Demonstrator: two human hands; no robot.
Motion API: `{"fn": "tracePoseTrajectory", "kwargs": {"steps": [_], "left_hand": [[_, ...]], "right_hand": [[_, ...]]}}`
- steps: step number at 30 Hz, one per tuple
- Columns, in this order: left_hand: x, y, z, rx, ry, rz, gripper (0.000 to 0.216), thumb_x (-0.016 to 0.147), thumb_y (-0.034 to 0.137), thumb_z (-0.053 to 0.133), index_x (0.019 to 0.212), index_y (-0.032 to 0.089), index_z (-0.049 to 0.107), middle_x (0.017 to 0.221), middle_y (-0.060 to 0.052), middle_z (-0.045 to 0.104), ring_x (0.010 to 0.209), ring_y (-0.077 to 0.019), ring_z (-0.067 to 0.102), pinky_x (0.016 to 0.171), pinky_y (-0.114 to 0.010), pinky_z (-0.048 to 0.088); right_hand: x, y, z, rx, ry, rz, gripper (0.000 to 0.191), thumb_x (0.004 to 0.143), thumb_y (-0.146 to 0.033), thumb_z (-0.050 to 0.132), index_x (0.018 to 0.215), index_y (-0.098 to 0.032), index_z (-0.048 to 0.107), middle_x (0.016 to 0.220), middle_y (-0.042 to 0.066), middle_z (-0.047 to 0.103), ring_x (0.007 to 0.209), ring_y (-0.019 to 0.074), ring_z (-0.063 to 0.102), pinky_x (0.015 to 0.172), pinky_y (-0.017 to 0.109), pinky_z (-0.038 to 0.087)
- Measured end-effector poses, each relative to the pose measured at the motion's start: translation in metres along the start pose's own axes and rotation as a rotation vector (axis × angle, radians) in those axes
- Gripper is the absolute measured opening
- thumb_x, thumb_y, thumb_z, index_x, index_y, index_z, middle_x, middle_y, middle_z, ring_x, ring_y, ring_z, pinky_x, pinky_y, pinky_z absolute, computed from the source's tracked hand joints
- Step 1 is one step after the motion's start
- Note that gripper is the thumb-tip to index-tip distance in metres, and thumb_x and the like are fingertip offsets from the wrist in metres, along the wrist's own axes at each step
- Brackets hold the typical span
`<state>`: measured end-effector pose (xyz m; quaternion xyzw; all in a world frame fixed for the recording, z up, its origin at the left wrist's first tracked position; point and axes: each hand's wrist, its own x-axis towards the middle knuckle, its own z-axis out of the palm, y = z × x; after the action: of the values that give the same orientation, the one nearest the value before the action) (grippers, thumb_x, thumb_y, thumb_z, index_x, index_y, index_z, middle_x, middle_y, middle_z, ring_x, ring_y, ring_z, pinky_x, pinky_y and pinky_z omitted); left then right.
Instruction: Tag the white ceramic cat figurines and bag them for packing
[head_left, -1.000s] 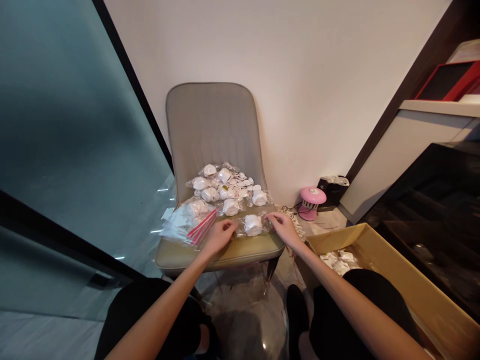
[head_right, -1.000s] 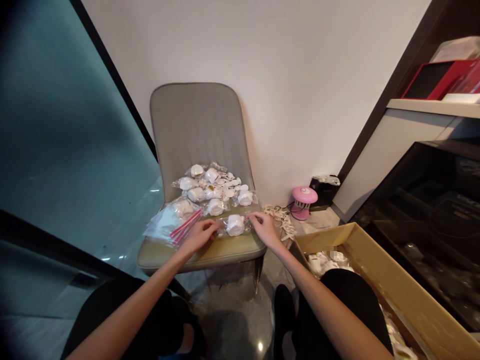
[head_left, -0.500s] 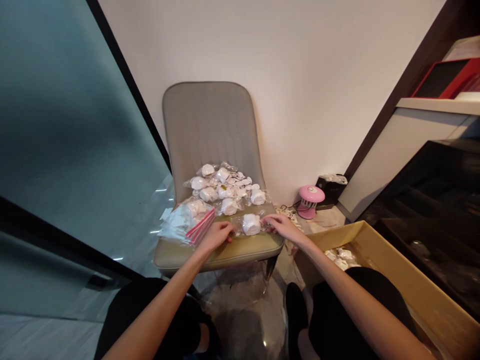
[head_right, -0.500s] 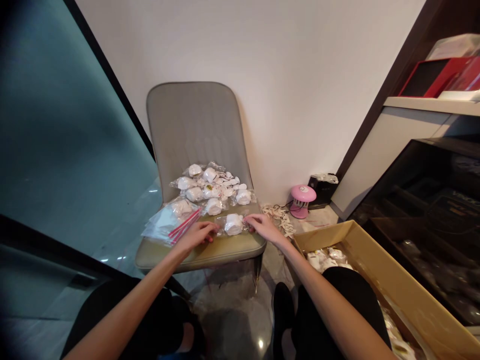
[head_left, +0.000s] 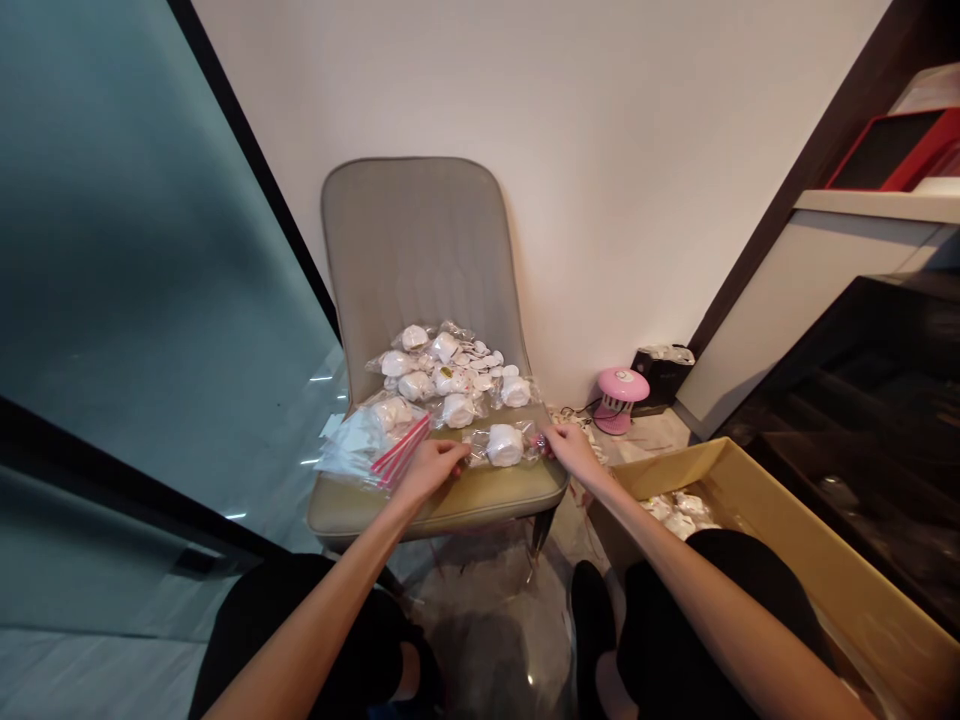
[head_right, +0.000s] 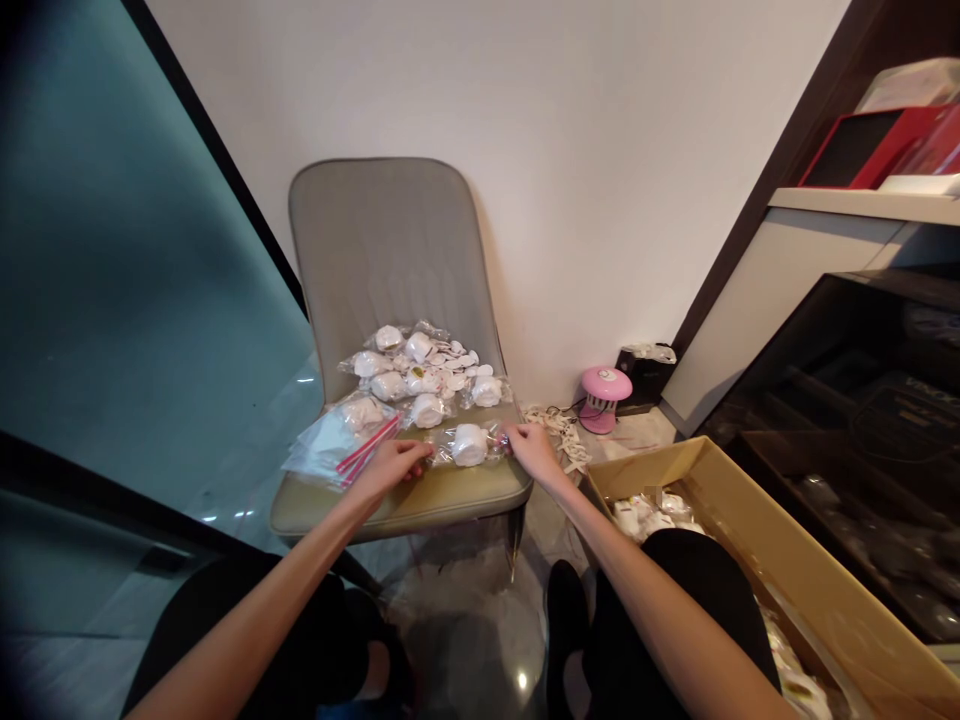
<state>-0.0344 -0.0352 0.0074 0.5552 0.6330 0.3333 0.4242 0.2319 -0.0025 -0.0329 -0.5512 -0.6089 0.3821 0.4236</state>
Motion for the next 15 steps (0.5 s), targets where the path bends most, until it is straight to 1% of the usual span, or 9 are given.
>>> {"fn": "tracePoseTrajectory", "kwargs": {"steps": [2,4,6,8,12,15], "left_hand": [[-0.001,0.003,0.001,-0.047,-0.005,-0.015,0.039,0.075,0.051,0.064,0.081,0.013,0.073,0.062,-0.004,0.065,0.055,-0.0139,0.058,0.051,-0.023,0.036],[-0.003,0.006,0.001,-0.087,-0.019,-0.008,0.040,0.075,0.050,0.064,0.088,0.013,0.072,0.070,-0.005,0.068,0.055,-0.0129,0.059,0.051,-0.022,0.037],[-0.007,0.010,0.000,-0.116,-0.050,0.006,0.041,0.075,0.050,0.064,0.095,0.015,0.071,0.083,-0.006,0.071,0.056,-0.0118,0.060,0.050,-0.022,0.037],[-0.010,0.013,-0.002,-0.117,-0.089,0.006,0.040,0.076,0.050,0.062,0.097,0.016,0.070,0.092,-0.008,0.071,0.056,-0.0111,0.061,0.049,-0.021,0.036],[-0.013,0.013,-0.004,-0.038,-0.163,-0.029,0.041,0.077,0.051,0.061,0.092,0.014,0.071,0.096,-0.010,0.072,0.056,-0.0106,0.061,0.049,-0.020,0.035],[-0.012,0.010,-0.005,-0.002,-0.207,-0.050,0.047,0.075,0.056,0.062,0.092,0.013,0.071,0.096,-0.010,0.072,0.057,-0.0110,0.060,0.051,-0.021,0.036]], "right_hand": [[-0.001,-0.001,0.000,-0.028,0.047,-0.019,0.051,0.090,-0.051,0.046,0.070,-0.016,0.076,0.059,0.003,0.066,0.055,0.0160,0.059,0.054,0.025,0.040],[-0.001,-0.002,0.000,-0.027,0.061,-0.040,0.049,0.091,-0.051,0.046,0.072,-0.016,0.076,0.060,0.003,0.066,0.056,0.0159,0.059,0.054,0.024,0.040],[-0.002,-0.003,0.000,0.014,0.004,-0.038,0.048,0.091,-0.051,0.047,0.073,-0.017,0.075,0.061,0.003,0.067,0.056,0.0160,0.060,0.052,0.024,0.040],[-0.002,-0.003,-0.001,0.077,-0.081,-0.010,0.047,0.090,-0.053,0.048,0.073,-0.017,0.074,0.063,0.004,0.069,0.056,0.0161,0.062,0.051,0.024,0.041],[-0.002,-0.003,-0.003,0.123,-0.195,0.061,0.051,0.087,-0.060,0.050,0.074,-0.016,0.072,0.068,0.006,0.071,0.059,0.0164,0.065,0.051,0.023,0.041],[-0.004,-0.005,-0.004,0.089,-0.238,0.056,0.056,0.085,-0.064,0.051,0.077,-0.014,0.074,0.070,0.007,0.071,0.060,0.0161,0.065,0.053,0.023,0.042]]}}
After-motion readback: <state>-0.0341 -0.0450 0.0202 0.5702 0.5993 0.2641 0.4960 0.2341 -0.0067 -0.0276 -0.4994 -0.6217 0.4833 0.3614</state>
